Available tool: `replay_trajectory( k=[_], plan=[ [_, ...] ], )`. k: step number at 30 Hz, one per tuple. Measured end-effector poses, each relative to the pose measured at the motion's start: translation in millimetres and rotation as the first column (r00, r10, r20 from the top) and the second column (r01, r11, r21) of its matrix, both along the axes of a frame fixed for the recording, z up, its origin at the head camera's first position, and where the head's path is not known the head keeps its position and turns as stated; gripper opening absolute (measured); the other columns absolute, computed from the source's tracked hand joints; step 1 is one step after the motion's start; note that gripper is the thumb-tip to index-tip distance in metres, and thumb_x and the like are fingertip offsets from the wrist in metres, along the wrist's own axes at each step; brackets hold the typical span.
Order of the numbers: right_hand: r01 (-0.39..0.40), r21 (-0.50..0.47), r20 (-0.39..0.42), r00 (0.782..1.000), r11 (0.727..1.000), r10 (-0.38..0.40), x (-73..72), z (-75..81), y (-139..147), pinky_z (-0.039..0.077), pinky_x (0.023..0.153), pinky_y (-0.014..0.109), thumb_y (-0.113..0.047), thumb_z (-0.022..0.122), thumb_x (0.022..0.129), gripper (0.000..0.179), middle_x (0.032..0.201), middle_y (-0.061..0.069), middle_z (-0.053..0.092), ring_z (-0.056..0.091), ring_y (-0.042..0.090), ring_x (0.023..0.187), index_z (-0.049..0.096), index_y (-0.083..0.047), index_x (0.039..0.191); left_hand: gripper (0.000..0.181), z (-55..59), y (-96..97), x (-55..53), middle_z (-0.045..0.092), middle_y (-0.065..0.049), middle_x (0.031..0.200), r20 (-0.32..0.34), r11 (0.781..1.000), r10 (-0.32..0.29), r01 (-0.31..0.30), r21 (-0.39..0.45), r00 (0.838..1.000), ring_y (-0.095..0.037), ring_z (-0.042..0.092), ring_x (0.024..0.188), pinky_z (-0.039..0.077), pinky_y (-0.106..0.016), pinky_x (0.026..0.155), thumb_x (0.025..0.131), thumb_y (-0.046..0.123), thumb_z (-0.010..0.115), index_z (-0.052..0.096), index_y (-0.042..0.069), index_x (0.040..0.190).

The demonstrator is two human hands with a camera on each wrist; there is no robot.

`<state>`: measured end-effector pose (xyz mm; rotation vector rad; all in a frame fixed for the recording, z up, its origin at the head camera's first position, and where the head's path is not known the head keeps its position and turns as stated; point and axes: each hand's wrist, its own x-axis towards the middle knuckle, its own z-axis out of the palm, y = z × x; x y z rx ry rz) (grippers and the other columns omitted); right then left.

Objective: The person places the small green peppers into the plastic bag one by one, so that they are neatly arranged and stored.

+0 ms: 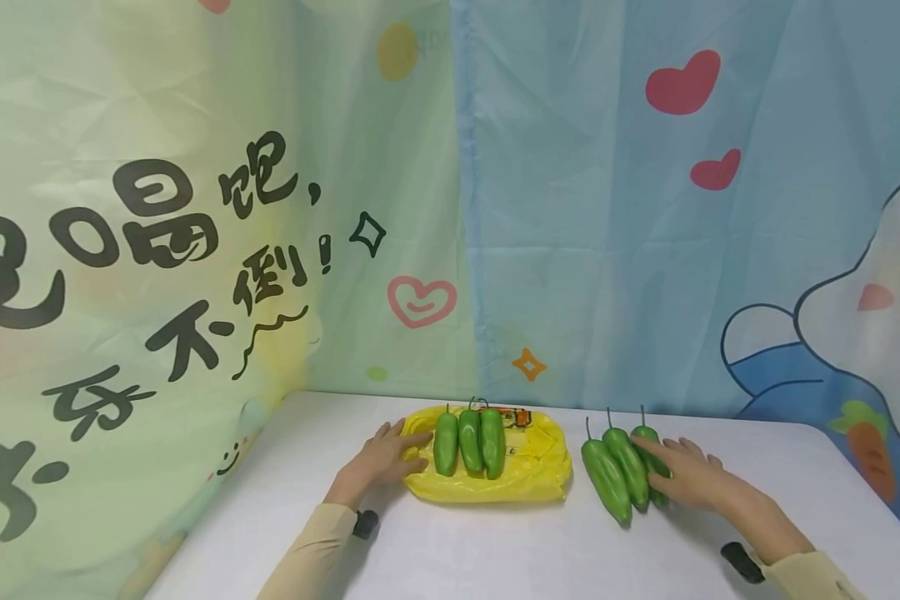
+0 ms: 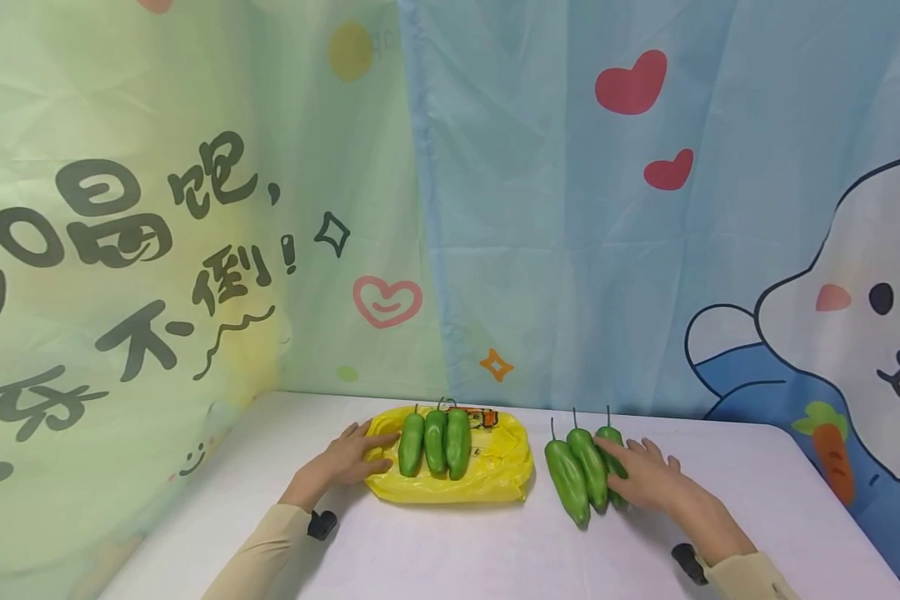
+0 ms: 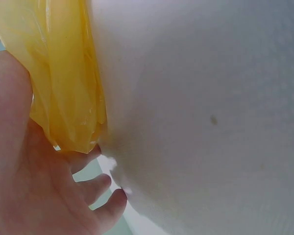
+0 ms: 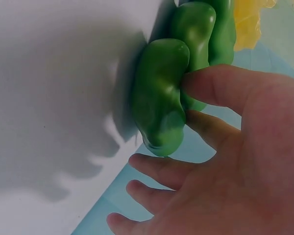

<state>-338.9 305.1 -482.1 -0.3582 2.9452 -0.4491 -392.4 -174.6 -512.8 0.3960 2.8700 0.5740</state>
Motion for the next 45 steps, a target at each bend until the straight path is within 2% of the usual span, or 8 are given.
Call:
replay_trajectory(
  k=[8,14,18,27,45],
  plan=[
    [0.003,-0.009,-0.034,0.999,1.000,-0.003,-2.8,-9.2,2.6,0.032,0.089,0.088,-0.025,0.063,0.093,0.060,0.135,0.045,0.046,0.037,0.071,0.124,0.045,-0.004,0.146,0.051,-0.1,0.6,-0.5,0.024,-0.022,0.165,-0.003,1.000,0.001,-0.001,-0.003,1.000,-0.050,0.016,0.152,0.018,-0.068,0.121,0.098,0.043,0.059,0.052,0.030,0.147],
    [0.019,-0.012,-0.078,0.997,1.000,-0.020,-3.6,-16.5,2.3,0.045,0.081,0.079,-0.024,0.066,0.092,0.062,0.128,0.040,0.055,0.052,0.060,0.116,0.045,-0.005,0.146,0.052,-1.2,0.7,-1.4,0.025,-0.021,0.165,-0.004,1.000,0.005,-0.005,-0.006,1.000,-0.050,0.017,0.152,0.018,-0.068,0.121,0.098,0.043,0.060,0.052,0.030,0.147],
    [0.039,-0.025,-0.109,0.993,0.999,-0.042,-4.0,-20.4,2.1,0.049,0.077,0.073,-0.024,0.067,0.091,0.061,0.121,0.039,0.056,0.056,0.057,0.109,0.046,-0.005,0.145,0.051,-1.6,0.6,-1.4,0.025,-0.021,0.165,-0.007,1.000,0.006,-0.006,-0.006,1.000,-0.049,0.016,0.152,0.018,-0.068,0.121,0.098,0.044,0.060,0.052,0.031,0.147],
    [0.076,-0.068,-0.127,0.988,0.995,-0.085,-5.2,-22.0,1.2,0.050,0.073,0.066,-0.021,0.066,0.090,0.060,0.116,0.037,0.056,0.058,0.053,0.103,0.047,-0.003,0.144,0.052,-1.5,1.1,-1.2,0.025,-0.021,0.165,-0.005,1.000,0.008,-0.009,-0.009,1.000,-0.049,0.017,0.152,0.018,-0.067,0.122,0.098,0.044,0.060,0.052,0.031,0.147],
    [0.078,-0.100,-0.121,0.989,0.992,-0.090,-6.4,-19.8,2.7,0.051,0.070,0.061,-0.021,0.066,0.090,0.061,0.114,0.039,0.054,0.058,0.051,0.100,0.046,-0.001,0.144,0.051,1.1,1.4,0.3,0.024,-0.020,0.165,0.009,1.000,0.013,-0.013,-0.003,1.000,-0.048,0.015,0.153,0.017,-0.067,0.122,0.098,0.043,0.059,0.051,0.031,0.148]
  ],
)
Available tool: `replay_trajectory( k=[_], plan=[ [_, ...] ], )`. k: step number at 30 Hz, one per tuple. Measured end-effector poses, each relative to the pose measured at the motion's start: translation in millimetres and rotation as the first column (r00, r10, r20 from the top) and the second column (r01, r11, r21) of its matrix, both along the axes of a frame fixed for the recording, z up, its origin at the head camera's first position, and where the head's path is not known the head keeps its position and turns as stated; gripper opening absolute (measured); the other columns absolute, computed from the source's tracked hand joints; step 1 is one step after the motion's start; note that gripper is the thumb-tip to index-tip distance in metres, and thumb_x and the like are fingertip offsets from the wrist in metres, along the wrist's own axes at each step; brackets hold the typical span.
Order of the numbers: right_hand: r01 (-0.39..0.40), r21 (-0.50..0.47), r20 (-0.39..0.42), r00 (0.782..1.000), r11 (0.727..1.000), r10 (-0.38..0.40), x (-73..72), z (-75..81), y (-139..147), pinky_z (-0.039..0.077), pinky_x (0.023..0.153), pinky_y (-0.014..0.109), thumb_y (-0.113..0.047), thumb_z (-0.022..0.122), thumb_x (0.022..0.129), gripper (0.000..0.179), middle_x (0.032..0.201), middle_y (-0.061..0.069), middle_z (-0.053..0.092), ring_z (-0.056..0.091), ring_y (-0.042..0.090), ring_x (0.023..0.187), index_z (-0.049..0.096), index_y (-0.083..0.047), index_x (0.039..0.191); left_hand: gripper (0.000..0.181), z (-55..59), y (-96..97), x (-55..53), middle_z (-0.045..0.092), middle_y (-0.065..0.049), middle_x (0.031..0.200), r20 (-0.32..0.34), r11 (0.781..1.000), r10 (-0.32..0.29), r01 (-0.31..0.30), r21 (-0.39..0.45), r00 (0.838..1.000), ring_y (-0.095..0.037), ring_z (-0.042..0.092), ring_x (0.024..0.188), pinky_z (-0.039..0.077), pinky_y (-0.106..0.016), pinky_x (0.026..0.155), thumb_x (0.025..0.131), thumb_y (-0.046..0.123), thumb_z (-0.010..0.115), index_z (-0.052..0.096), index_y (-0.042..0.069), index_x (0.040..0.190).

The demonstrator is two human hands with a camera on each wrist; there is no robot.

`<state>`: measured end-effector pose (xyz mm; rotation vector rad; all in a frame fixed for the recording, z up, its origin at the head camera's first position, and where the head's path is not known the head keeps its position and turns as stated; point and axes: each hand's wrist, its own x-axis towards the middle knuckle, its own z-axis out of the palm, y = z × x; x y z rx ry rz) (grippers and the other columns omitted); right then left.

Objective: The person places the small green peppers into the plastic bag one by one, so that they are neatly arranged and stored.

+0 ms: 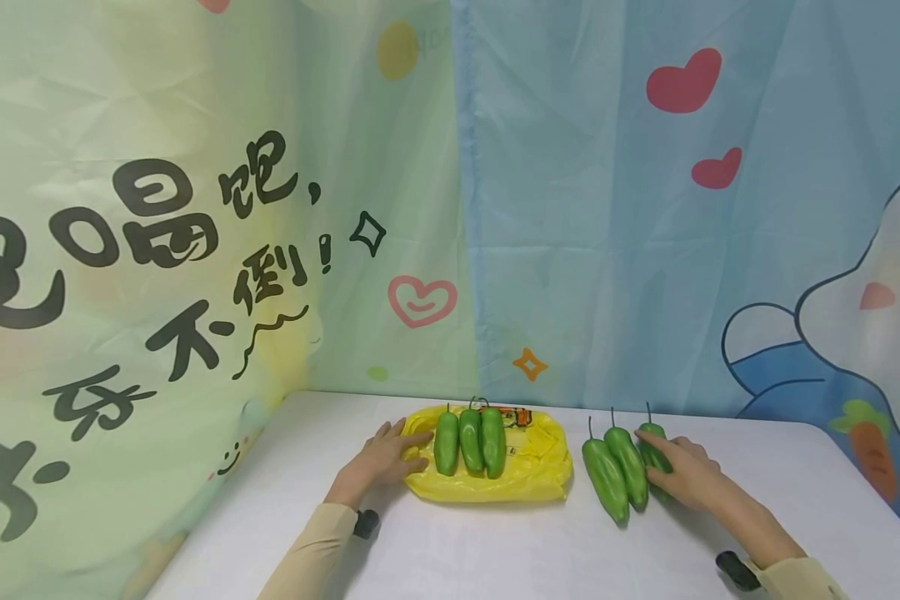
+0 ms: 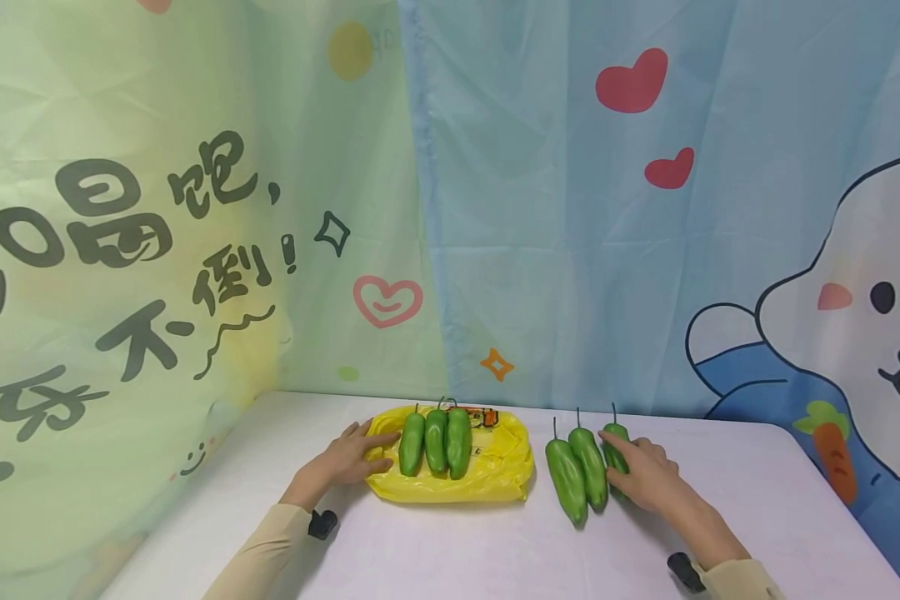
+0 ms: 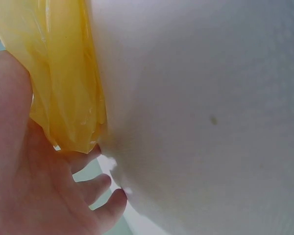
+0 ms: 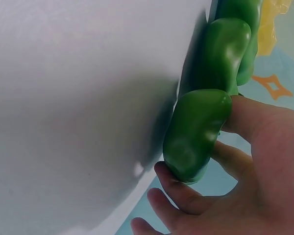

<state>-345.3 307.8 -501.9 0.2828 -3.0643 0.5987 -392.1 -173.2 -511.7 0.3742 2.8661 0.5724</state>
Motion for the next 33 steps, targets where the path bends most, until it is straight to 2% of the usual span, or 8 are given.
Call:
replay_trajectory(
  k=[14,33],
  plan=[
    [-0.003,-0.017,0.015,1.000,1.000,0.003,-1.9,9.3,1.6,0.050,0.073,0.064,-0.020,0.065,0.091,0.061,0.117,0.039,0.053,0.057,0.050,0.103,0.045,0.000,0.145,0.051,2.2,1.1,1.0,0.026,-0.023,0.164,-0.015,1.000,-0.015,0.015,-0.001,1.000,-0.050,0.017,0.151,0.019,-0.068,0.121,0.098,0.042,0.060,0.052,0.029,0.147],
    [-0.014,-0.011,0.011,1.000,1.000,0.014,-3.1,18.9,3.2,0.050,0.071,0.061,-0.019,0.065,0.091,0.060,0.116,0.038,0.054,0.058,0.046,0.100,0.045,-0.001,0.145,0.052,0.8,0.1,-0.2,0.026,-0.024,0.164,-0.015,1.000,-0.021,0.021,0.014,1.000,-0.051,0.017,0.151,0.019,-0.070,0.120,0.098,0.041,0.061,0.053,0.028,0.147]
  ],
)
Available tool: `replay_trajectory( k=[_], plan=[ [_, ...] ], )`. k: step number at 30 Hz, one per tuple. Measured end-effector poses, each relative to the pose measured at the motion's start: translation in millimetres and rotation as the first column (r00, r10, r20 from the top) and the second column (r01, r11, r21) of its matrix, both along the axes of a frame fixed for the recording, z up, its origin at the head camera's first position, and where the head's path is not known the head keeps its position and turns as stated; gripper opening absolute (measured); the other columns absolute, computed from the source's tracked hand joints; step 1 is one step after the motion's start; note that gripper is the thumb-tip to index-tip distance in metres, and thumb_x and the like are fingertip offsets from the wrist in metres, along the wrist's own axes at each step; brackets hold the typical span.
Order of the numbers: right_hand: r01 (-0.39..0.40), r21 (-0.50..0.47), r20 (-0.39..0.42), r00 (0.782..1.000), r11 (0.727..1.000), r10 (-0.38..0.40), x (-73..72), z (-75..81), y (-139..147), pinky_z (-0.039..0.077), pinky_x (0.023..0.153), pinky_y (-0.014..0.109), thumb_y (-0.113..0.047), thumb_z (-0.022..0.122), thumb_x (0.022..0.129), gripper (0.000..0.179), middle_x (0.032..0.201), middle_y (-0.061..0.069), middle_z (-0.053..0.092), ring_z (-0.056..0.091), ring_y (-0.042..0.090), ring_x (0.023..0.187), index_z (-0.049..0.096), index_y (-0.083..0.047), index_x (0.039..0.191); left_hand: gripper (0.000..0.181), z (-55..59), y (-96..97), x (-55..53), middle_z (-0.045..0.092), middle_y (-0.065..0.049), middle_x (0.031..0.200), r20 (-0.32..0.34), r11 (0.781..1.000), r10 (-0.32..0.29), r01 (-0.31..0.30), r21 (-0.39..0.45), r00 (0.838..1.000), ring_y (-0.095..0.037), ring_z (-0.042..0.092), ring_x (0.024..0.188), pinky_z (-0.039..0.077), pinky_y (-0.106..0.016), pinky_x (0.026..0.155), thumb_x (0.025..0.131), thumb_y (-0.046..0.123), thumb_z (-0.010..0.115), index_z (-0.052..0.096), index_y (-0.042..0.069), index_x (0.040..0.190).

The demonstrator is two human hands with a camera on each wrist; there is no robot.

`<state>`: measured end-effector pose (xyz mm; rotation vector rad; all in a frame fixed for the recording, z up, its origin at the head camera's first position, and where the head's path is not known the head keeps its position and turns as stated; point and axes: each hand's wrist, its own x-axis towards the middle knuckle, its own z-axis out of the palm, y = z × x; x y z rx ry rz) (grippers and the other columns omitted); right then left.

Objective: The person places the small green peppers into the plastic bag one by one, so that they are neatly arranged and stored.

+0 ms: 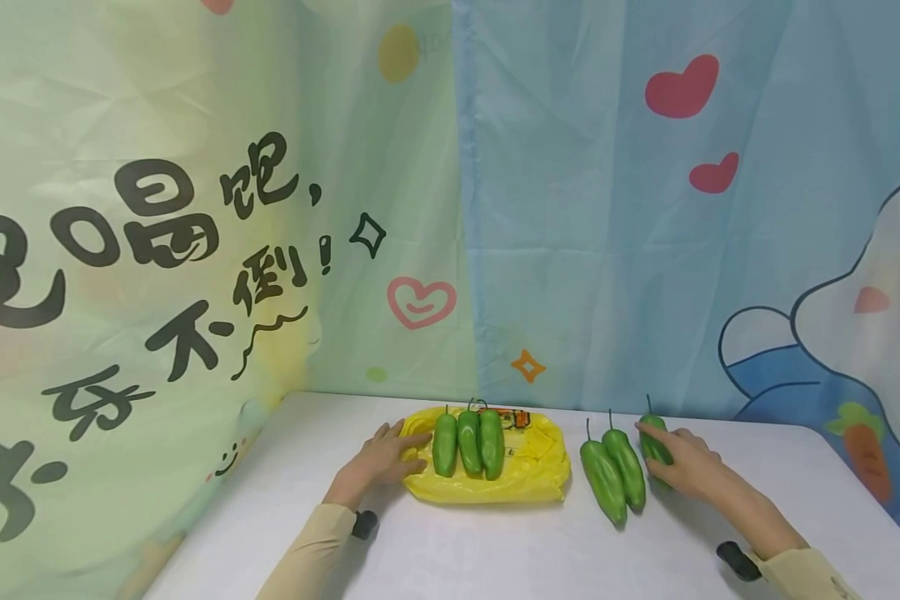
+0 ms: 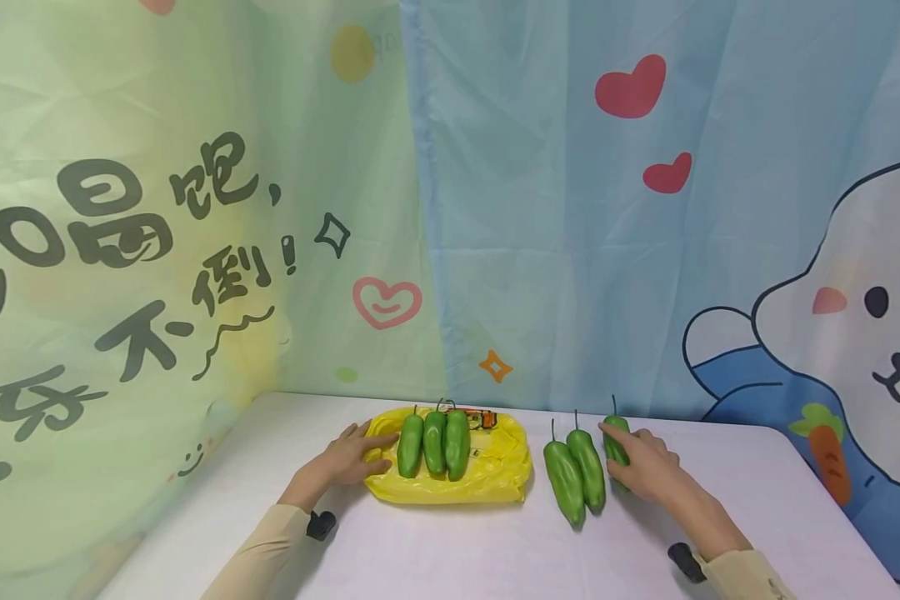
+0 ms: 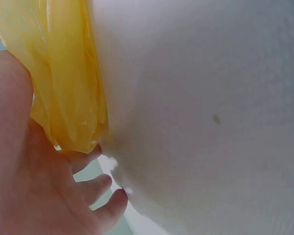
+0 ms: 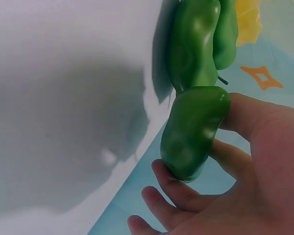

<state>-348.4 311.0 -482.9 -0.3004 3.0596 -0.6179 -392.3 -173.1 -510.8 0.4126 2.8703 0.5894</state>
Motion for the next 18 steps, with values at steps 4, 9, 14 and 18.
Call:
replay_trajectory(
  k=[4,9,14,18],
  plan=[
    [0.002,0.008,-0.006,1.000,1.000,-0.002,-0.1,1.7,-0.9,0.050,0.070,0.061,-0.020,0.065,0.091,0.061,0.116,0.038,0.053,0.058,0.047,0.100,0.044,-0.001,0.146,0.052,0.0,0.2,-0.2,0.026,-0.024,0.164,0.001,1.000,-0.002,0.002,-0.001,1.000,-0.051,0.017,0.151,0.019,-0.070,0.120,0.097,0.042,0.061,0.053,0.027,0.147],
    [0.005,0.014,-0.028,1.000,1.000,-0.005,0.4,3.6,-2.7,0.051,0.068,0.059,-0.020,0.065,0.091,0.060,0.114,0.038,0.054,0.059,0.046,0.098,0.045,-0.001,0.145,0.052,-0.1,0.3,-0.5,0.026,-0.023,0.164,0.003,1.000,-0.001,0.001,-0.004,1.000,-0.051,0.017,0.151,0.019,-0.069,0.120,0.098,0.042,0.061,0.053,0.028,0.147],
    [0.002,0.008,-0.037,0.999,1.000,-0.001,0.5,5.6,-4.6,0.051,0.067,0.057,-0.020,0.064,0.091,0.059,0.115,0.038,0.054,0.060,0.045,0.096,0.046,-0.001,0.144,0.052,0.4,0.2,-0.4,0.026,-0.024,0.164,0.004,1.000,0.000,0.000,-0.002,1.000,-0.051,0.017,0.151,0.019,-0.070,0.120,0.098,0.041,0.061,0.053,0.028,0.147],
    [0.004,0.004,-0.036,0.999,1.000,-0.004,-0.1,7.2,-6.4,0.052,0.067,0.056,-0.019,0.064,0.090,0.060,0.116,0.039,0.054,0.060,0.044,0.096,0.046,-0.001,0.144,0.052,0.4,0.3,-0.4,0.025,-0.024,0.164,0.005,1.000,-0.001,0.001,0.000,1.000,-0.051,0.017,0.151,0.018,-0.070,0.120,0.097,0.041,0.061,0.052,0.028,0.147]
  ],
)
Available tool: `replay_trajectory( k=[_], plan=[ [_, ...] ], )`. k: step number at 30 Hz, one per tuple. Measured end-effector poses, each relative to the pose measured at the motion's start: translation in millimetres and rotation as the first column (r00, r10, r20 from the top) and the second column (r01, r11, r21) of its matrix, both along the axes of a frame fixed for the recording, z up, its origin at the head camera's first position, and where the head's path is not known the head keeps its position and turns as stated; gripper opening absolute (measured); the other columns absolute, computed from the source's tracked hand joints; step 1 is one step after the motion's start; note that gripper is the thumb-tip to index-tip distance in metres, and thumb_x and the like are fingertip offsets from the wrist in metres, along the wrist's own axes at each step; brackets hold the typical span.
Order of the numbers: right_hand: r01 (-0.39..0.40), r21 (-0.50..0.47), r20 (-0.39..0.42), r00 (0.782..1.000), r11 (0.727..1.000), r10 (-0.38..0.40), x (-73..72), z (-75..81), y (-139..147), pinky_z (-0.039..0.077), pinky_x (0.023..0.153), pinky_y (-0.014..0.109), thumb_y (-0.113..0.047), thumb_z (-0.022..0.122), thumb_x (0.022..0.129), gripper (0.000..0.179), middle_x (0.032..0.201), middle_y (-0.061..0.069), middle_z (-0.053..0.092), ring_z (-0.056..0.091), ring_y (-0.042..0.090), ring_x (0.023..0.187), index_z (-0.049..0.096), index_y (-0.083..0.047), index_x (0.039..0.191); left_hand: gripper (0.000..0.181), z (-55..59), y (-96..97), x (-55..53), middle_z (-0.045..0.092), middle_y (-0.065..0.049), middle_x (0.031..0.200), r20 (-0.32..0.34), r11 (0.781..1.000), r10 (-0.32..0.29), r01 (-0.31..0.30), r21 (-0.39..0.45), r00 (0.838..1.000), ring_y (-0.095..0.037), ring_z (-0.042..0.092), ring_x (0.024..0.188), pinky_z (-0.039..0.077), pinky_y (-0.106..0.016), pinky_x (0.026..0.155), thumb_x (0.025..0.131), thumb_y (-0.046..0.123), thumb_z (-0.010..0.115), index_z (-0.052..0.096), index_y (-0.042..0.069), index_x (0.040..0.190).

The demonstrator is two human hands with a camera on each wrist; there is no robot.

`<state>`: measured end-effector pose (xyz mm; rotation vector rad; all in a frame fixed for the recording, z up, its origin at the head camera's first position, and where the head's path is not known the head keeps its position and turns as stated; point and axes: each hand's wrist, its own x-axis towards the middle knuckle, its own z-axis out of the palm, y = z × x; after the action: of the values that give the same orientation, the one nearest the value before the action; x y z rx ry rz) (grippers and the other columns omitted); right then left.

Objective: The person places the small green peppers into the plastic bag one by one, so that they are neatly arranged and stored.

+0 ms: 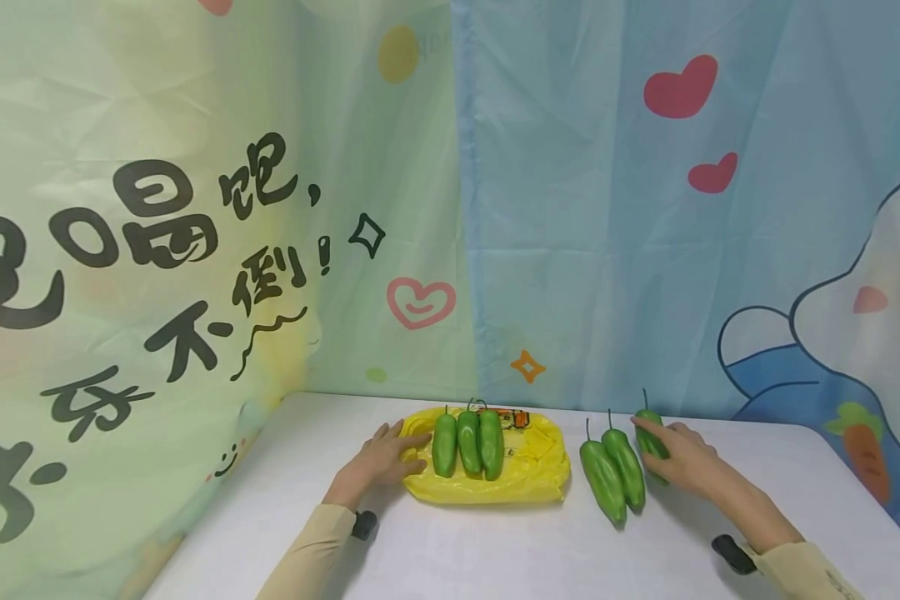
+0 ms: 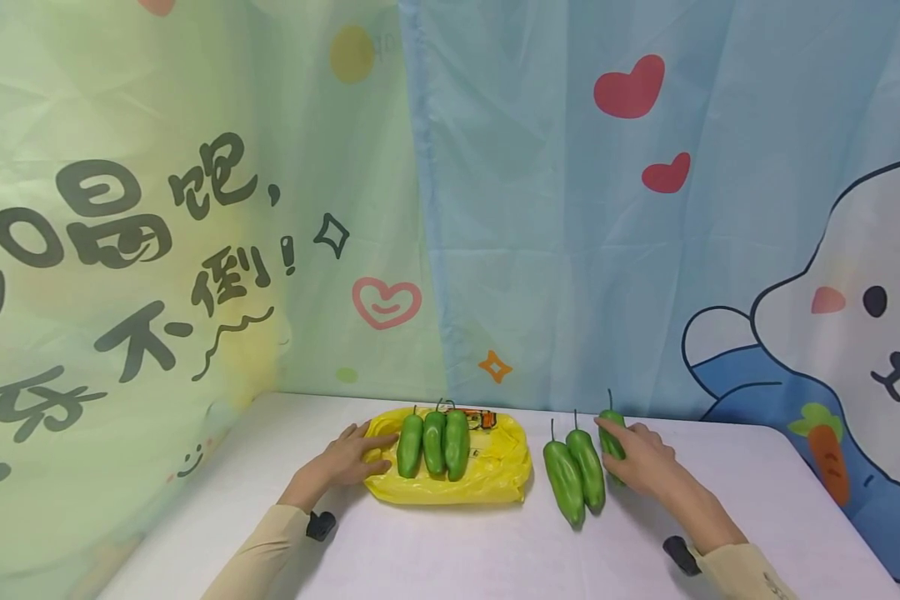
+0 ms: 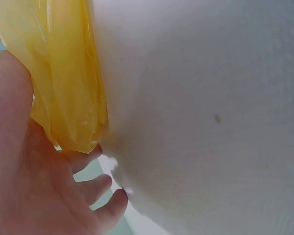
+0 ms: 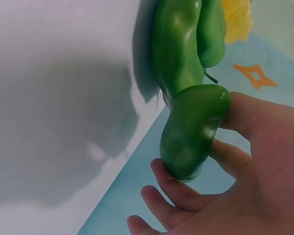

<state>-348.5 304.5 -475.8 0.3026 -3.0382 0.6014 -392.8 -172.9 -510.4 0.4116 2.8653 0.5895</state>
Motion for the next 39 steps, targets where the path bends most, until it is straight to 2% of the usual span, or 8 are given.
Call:
replay_trajectory(
  k=[17,24,39],
  plan=[
    [-0.025,0.012,-0.010,1.000,1.000,0.025,-0.4,2.8,-5.4,0.051,0.072,0.067,-0.020,0.064,0.092,0.058,0.120,0.042,0.053,0.058,0.054,0.102,0.047,0.000,0.144,0.052,-0.4,-0.3,0.9,0.024,-0.023,0.164,0.005,1.000,0.006,-0.006,0.002,1.000,-0.051,0.015,0.152,0.018,-0.069,0.121,0.098,0.042,0.060,0.052,0.028,0.147],
    [-0.032,0.004,-0.010,0.999,0.999,0.032,0.2,6.2,-9.7,0.051,0.073,0.068,-0.020,0.064,0.092,0.058,0.122,0.044,0.052,0.058,0.055,0.104,0.048,0.000,0.144,0.051,-0.5,-0.2,0.9,0.025,-0.023,0.164,0.001,1.000,0.009,-0.009,-0.003,1.000,-0.050,0.016,0.152,0.018,-0.069,0.121,0.098,0.042,0.060,0.053,0.029,0.147],
    [-0.040,0.006,0.006,0.999,0.999,0.040,-1.0,9.1,-19.7,0.042,0.085,0.082,-0.020,0.064,0.092,0.059,0.132,0.047,0.046,0.046,0.066,0.119,0.047,-0.001,0.145,0.051,0.3,0.1,1.2,0.026,-0.023,0.164,-0.004,1.000,0.000,0.000,-0.009,1.000,-0.051,0.018,0.151,0.020,-0.069,0.120,0.098,0.041,0.060,0.053,0.028,0.147]
  ],
)
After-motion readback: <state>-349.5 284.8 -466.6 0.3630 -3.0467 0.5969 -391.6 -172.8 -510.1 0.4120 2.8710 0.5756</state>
